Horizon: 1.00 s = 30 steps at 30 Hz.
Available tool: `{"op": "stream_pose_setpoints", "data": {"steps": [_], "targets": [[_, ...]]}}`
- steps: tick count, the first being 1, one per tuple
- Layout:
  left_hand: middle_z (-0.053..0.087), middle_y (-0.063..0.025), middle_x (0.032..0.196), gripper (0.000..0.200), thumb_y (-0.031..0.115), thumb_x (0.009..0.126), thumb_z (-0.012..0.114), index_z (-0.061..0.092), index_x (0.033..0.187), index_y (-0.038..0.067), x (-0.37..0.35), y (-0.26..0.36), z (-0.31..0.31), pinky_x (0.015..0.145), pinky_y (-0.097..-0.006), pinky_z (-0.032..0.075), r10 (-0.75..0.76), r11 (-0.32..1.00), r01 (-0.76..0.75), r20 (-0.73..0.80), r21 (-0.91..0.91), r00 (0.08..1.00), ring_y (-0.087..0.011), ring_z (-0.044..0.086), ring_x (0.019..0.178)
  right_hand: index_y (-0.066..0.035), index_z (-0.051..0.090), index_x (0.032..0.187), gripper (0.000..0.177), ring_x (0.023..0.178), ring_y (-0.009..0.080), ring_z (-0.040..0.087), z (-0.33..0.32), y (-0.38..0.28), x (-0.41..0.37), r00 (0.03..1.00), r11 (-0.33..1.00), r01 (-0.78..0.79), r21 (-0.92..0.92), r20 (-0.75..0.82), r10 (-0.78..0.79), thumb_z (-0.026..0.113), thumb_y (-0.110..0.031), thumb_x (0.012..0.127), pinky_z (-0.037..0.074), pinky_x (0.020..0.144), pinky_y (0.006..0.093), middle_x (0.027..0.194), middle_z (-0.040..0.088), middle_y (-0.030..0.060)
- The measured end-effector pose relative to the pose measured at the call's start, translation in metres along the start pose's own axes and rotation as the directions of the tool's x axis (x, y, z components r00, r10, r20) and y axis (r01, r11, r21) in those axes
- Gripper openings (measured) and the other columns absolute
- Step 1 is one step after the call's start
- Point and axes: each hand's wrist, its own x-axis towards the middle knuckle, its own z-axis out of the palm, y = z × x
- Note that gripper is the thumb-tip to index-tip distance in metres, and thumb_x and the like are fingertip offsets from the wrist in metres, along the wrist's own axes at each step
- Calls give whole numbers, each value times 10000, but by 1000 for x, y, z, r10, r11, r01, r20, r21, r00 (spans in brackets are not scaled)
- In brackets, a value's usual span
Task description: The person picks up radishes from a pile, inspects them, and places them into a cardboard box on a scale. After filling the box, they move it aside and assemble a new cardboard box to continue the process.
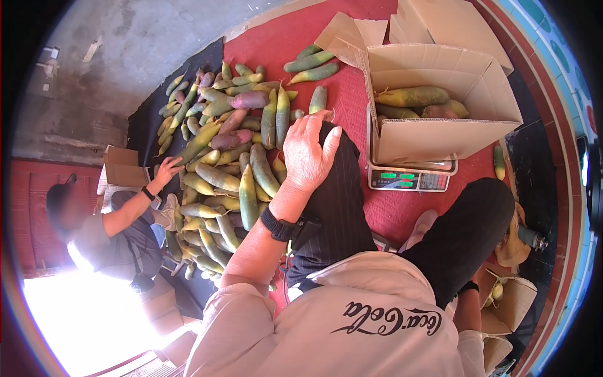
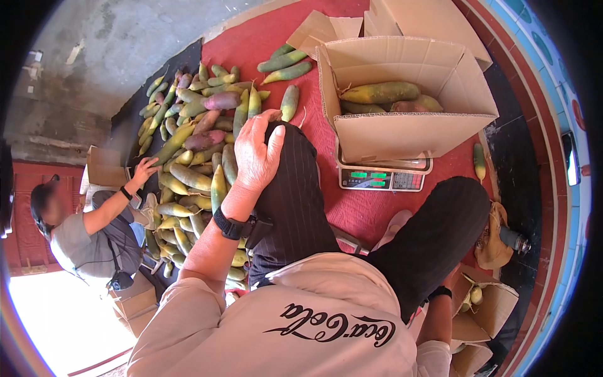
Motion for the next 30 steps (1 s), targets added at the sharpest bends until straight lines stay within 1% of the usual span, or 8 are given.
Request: {"op": "stream_pose_setpoints", "data": {"steps": [28,30], "targets": [[618,-141,935,316,281,868,514,572,1022,11,-1,-3,0,820,-387,435,13,1000,-13,-5,6,1000,-320,572,910,-131,591,1134,377,1106,272,492,-19,-22,17,984,976,176,-127,32,-173,490,-308,816,344,889,487,1126,592,72],[609,-147,918,345,306,822,573,573,1016,20,0,-4,1,815,-400,421,4,1000,-5,-20,-26,1000,-323,559,892,-131,591,1135,377,1107,272,491,-20,-25,19,982,973,187,-136,36,-184,490,-307,816,343,889,487,1127,592,72]]}}
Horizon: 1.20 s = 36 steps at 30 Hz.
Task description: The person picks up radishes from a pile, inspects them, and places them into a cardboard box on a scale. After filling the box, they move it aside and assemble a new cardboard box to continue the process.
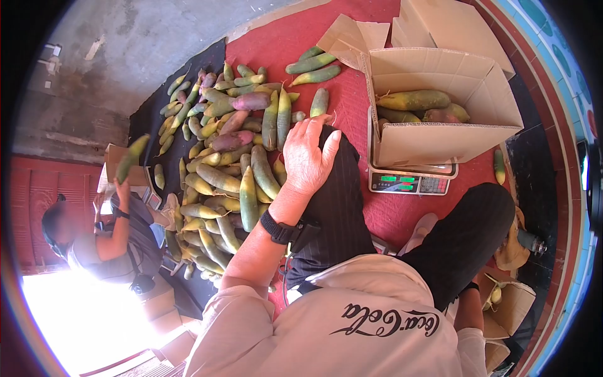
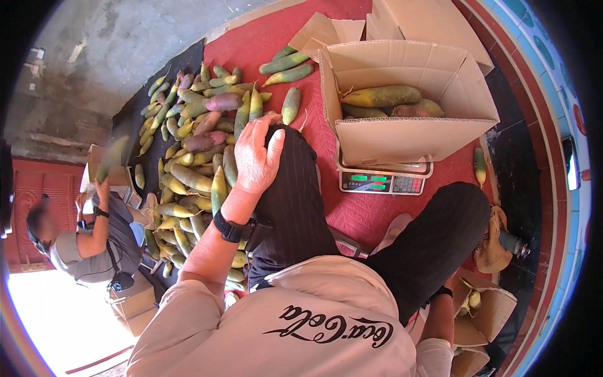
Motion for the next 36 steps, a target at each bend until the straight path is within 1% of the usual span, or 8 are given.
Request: {"op": "stream_pose_setpoints", "data": {"steps": [16,20,22,26,31,33,34,36], "targets": [[606,-151,919,357,327,830,562,578,1008,18,-2,-2,-2,807,-403,427,5,1000,-5,-8,11,1000,-327,559,893,-132,591,1138,376,1117,272,486,-4,-3,6,995,992,99,-78,19,-98,493,-300,817,336,894,492,1133,591,73],[606,-151,919,306,265,814,578,583,998,21,-1,-2,-4,798,-408,430,-4,1000,4,-4,21,1000,-333,559,886,-132,591,1139,375,1119,272,485,-3,-4,10,995,991,96,-94,41,-93,493,-298,817,334,895,493,1135,591,73],[604,-159,917,267,206,798,583,587,993,24,-2,-4,-2,794,-418,431,-11,999,11,7,51,1000,-340,559,882,-132,592,1139,375,1120,272,484,0,5,5,996,993,54,-108,74,-46,493,-297,817,333,896,494,1136,591,73],[610,-149,927,244,197,821,552,590,1000,36,-3,-4,-4,800,-405,436,-21,999,20,12,37,1000,-327,566,886,-132,592,1140,375,1123,272,483,14,17,-8,988,988,-35,-152,145,57,494,-295,817,331,897,495,1137,591,73],[610,-167,948,254,176,864,490,590,1031,14,-6,-7,-5,822,-401,432,-39,999,39,8,6,999,-337,568,904,-132,592,1141,374,1126,272,482,31,-7,-52,949,970,-163,-181,240,204,495,-293,817,329,899,496,1139,591,73],[613,-167,972,270,168,879,459,587,1046,0,-7,-5,-5,840,-391,429,-73,997,73,17,-25,997,-319,574,922,-132,592,1141,374,1127,272,481,35,-19,-59,910,950,-247,-192,290,296,495,-292,817,328,899,497,1140,591,73],[613,-168,988,285,171,890,445,580,1061,-12,-8,-8,-4,854,-389,426,-66,997,66,24,-26,998,-316,573,939,-132,592,1141,374,1127,272,481,43,-14,-87,884,935,-293,-201,314,345,495,-292,817,327,899,497,1140,591,73],[610,-174,1020,315,186,912,419,564,1085,-33,-9,-14,-2,880,-385,419,-59,997,60,36,-47,998,-313,571,970,-132,618,1120,349,1158,275,461,14,-31,-95,761,930,-312,-194,535,367,501,-256,815,286,929,507,1151,593,77]]}}
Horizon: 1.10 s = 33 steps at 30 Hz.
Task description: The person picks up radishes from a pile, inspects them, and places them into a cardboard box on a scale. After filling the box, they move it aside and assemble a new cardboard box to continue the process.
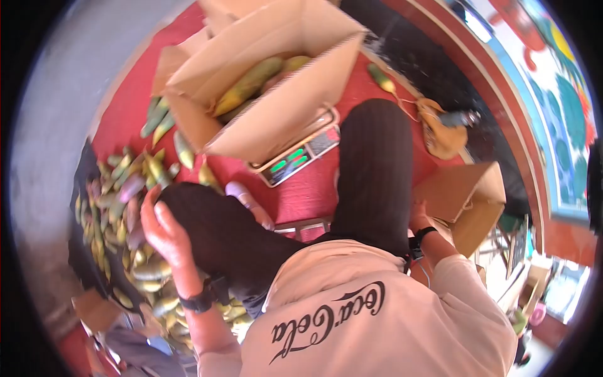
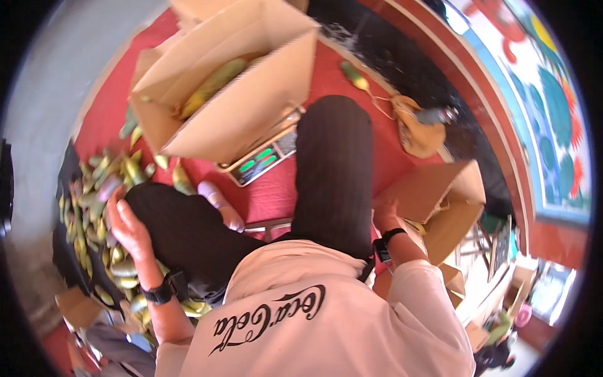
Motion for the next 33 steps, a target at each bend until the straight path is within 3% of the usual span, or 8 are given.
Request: {"op": "stream_pose_setpoints", "data": {"steps": [5,7,11,15,17,20,26,33], "targets": [[600,-187,1051,441,318,956,356,535,1117,-52,1,0,0,899,-384,413,3,1000,-3,34,-15,999,-314,568,995,-135,659,1073,327,1185,277,444,41,-17,-42,990,998,-51,44,135,44,478,-260,831,235,985,520,1192,577,84],[597,-190,1050,454,328,958,346,532,1115,-55,2,2,1,897,-385,415,13,999,-12,42,-38,999,-315,567,995,-107,657,1044,314,1145,274,436,79,-23,-57,991,974,-130,185,-3,133,504,-246,807,283,920,531,1081,610,87],[587,-203,1041,472,336,961,324,529,1110,-62,2,2,1,895,-395,414,21,999,-21,25,-26,999,-332,560,988,-102,686,1010,307,1279,392,286,61,-16,-96,942,993,53,105,324,-84,561,-224,758,170,952,669,1132,598,128],[585,-203,1028,391,253,950,378,534,1110,-68,2,-1,6,887,-388,421,7,997,-7,2,-71,1000,-323,562,983,-138,692,954,261,1174,291,479,94,0,-59,920,923,-133,360,391,-20,590,-237,734,396,939,461,1106,611,129],[602,-198,1011,333,186,925,407,560,1084,-63,3,2,7,878,-383,423,-18,999,18,-8,-28,1000,-313,567,974,-111,665,968,267,1021,270,580,80,20,-36,969,933,-159,324,230,85,600,-200,724,480,836,381,1080,607,146],[617,-174,971,264,133,878,454,595,1038,-23,7,18,6,836,-379,435,9,1000,-9,-10,2,1000,-307,576,910,-115,598,1055,314,947,302,585,46,66,-17,941,874,-159,458,-199,276,570,-155,745,478,810,426,1061,596,132],[611,-155,902,205,143,844,520,592,991,20,8,21,8,789,-391,444,59,997,-57,-56,47,997,-322,574,871,-121,508,1224,463,1251,281,374,-18,159,-9,880,892,-396,217,-186,436,532,-224,774,205,1053,500,1257,503,120],[615,-154,901,250,229,853,547,585,978,15,6,13,7,784,-402,444,77,995,-70,-90,75,993,-329,571,872,-92,530,1200,484,1279,315,330,27,199,16,911,926,-374,47,-170,377,544,-252,743,84,1089,503,1283,482,134]]}}
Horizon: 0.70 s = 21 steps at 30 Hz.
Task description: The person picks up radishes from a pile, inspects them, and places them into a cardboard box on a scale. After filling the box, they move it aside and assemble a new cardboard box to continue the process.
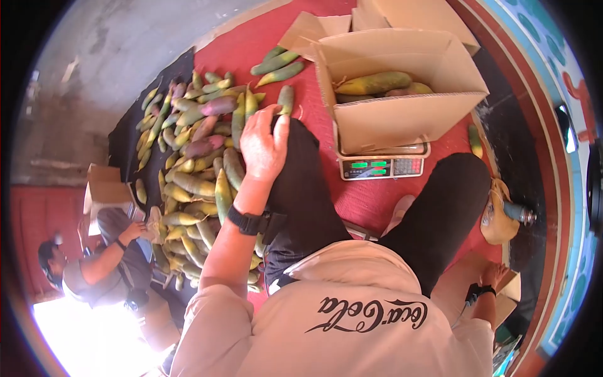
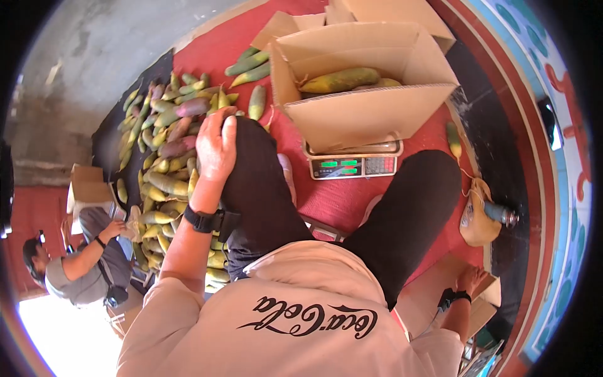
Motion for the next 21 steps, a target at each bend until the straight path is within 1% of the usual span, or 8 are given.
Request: {"op": "stream_pose_setpoints", "data": {"steps": [4,6,7,10,13,16,19,21], "targets": [[611,-147,867,276,268,849,563,585,961,17,1,2,3,755,-404,441,31,999,-31,-23,13,999,-329,567,839,-117,571,1150,444,1253,308,366,-16,0,-3,997,1000,6,-10,-77,-6,556,-258,729,90,1080,511,1254,508,129],[628,-137,909,267,255,870,518,598,978,24,2,6,1,796,-378,443,-2,999,1,22,42,1000,-313,579,883,-133,606,1079,382,1203,302,419,-6,6,15,998,999,-47,9,-30,47,571,-262,721,114,1066,521,1203,545,111],[628,-136,905,274,262,871,517,597,980,24,1,6,1,793,-378,443,-2,999,1,20,40,1000,-312,579,879,-135,619,1026,321,1143,286,467,-29,3,4,999,999,-37,-32,-15,37,567,-252,731,160,1044,518,1128,583,80],[627,-133,894,282,269,871,516,594,985,23,1,7,3,783,-381,444,-2,999,1,7,39,1000,-310,578,871,-142,625,1003,292,1119,264,481,-40,3,4,999,999,-30,-39,39,32,579,-238,731,212,1015,493,1088,595,65],[606,-151,865,307,297,853,552,587,972,17,1,8,3,768,-403,437,0,1000,0,0,25,1000,-329,561,844,-143,627,993,288,1092,244,494,-17,6,15,999,998,-31,-51,-38,29,604,-233,720,264,966,461,1065,600,58],[606,-149,866,303,294,854,553,588,973,18,0,8,1,764,-401,439,-8,1000,8,-20,13,1000,-327,561,842,-134,618,998,295,1075,237,501,-13,7,19,999,999,-38,-39,-6,38,612,-245,724,293,924,443,1058,600,58],[608,-150,877,282,266,864,546,586,980,13,-1,5,-1,774,-391,442,-62,996,58,-57,-61,996,-320,565,850,-123,610,1001,245,1016,231,543,-30,3,-3,997,995,3,-100,-75,-10,529,-223,792,292,928,438,1046,596,69],[611,-151,890,264,234,875,531,582,990,2,-4,2,-3,783,-379,445,-162,969,139,-102,-204,982,-312,571,863,-123,610,997,239,1018,236,542,-43,-3,-19,995,994,9,-112,-98,-20,521,-220,798,292,929,441,1048,594,73]]}}
